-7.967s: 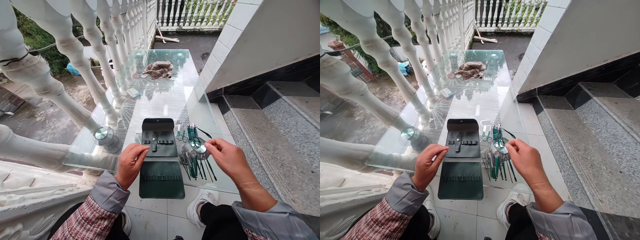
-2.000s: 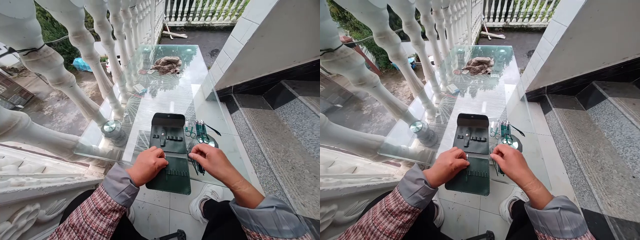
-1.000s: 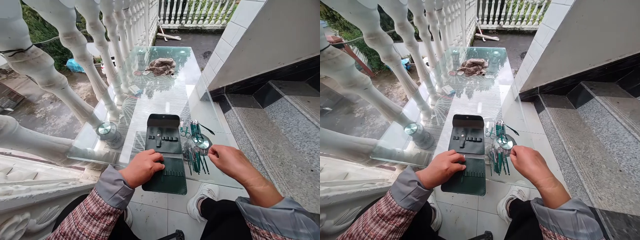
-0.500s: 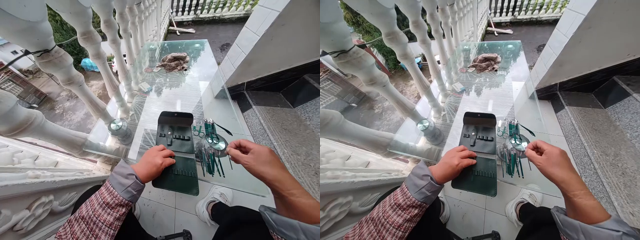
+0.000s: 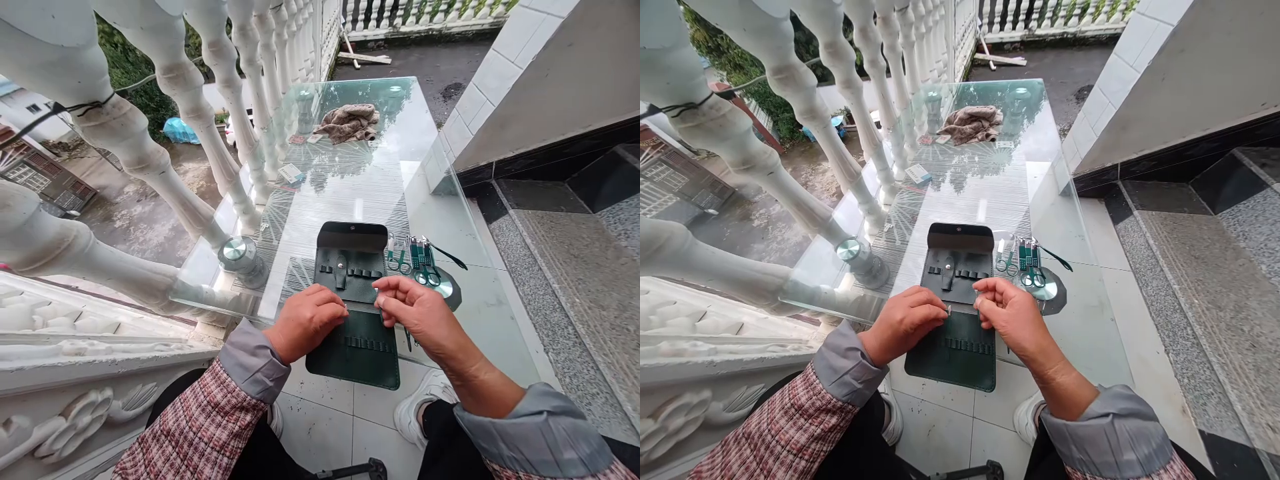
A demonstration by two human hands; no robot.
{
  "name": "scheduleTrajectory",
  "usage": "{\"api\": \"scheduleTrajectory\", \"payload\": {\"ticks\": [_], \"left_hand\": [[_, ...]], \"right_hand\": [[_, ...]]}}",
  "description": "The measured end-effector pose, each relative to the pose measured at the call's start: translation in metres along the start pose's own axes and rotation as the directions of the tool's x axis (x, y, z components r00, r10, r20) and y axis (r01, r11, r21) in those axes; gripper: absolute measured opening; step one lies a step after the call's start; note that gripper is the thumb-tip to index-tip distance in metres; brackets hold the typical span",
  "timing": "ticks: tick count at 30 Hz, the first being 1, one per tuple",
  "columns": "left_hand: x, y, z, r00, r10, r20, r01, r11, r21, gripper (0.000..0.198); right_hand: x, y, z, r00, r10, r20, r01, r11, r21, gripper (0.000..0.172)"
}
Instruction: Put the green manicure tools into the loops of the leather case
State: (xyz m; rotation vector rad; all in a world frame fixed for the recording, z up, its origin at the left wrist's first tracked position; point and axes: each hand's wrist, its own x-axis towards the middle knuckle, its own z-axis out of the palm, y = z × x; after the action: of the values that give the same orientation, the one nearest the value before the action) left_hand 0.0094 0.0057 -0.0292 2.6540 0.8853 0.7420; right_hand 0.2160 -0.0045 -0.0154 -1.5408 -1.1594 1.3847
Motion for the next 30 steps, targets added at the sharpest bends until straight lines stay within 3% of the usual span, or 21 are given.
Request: {"api": "scheduleTrajectory", "payload": {"ticks": [6, 12, 18, 22, 30], "left_hand": [[-0.002, 0.001, -0.002, 1.000, 0.020, -0.007, -0.020, 0.999, 0.048, 0.024], [-0.006, -0.002, 0.000, 0.997, 0.030, 0.078, -0.040, 0.991, 0.129, 0.023], [-0.006, -0.004, 0.001, 0.992, 0.045, 0.122, -0.065, 0.984, 0.166, 0.022], [-0.007, -0.003, 0.000, 0.992, 0.035, 0.118, -0.054, 0.985, 0.166, 0.020], [-0.007, -0.003, 0.004, 0.985, 0.027, 0.173, -0.051, 0.990, 0.134, 0.018]], "right_hand": [[0.007, 0.008, 0.015, 0.988, -0.125, -0.088, 0.118, 0.990, -0.082, 0.025], [0.008, 0.009, 0.023, 0.902, -0.373, -0.216, 0.318, 0.915, -0.250, 0.016], [0.003, 0.004, 0.025, 0.763, -0.628, -0.150, 0.493, 0.717, -0.494, 0.006], [-0.001, 0.001, 0.023, 0.678, -0.732, -0.068, 0.584, 0.592, -0.555, 0.006], [-0.004, 0.003, 0.019, 0.658, -0.753, 0.001, 0.638, 0.556, -0.533, 0.009]]}}
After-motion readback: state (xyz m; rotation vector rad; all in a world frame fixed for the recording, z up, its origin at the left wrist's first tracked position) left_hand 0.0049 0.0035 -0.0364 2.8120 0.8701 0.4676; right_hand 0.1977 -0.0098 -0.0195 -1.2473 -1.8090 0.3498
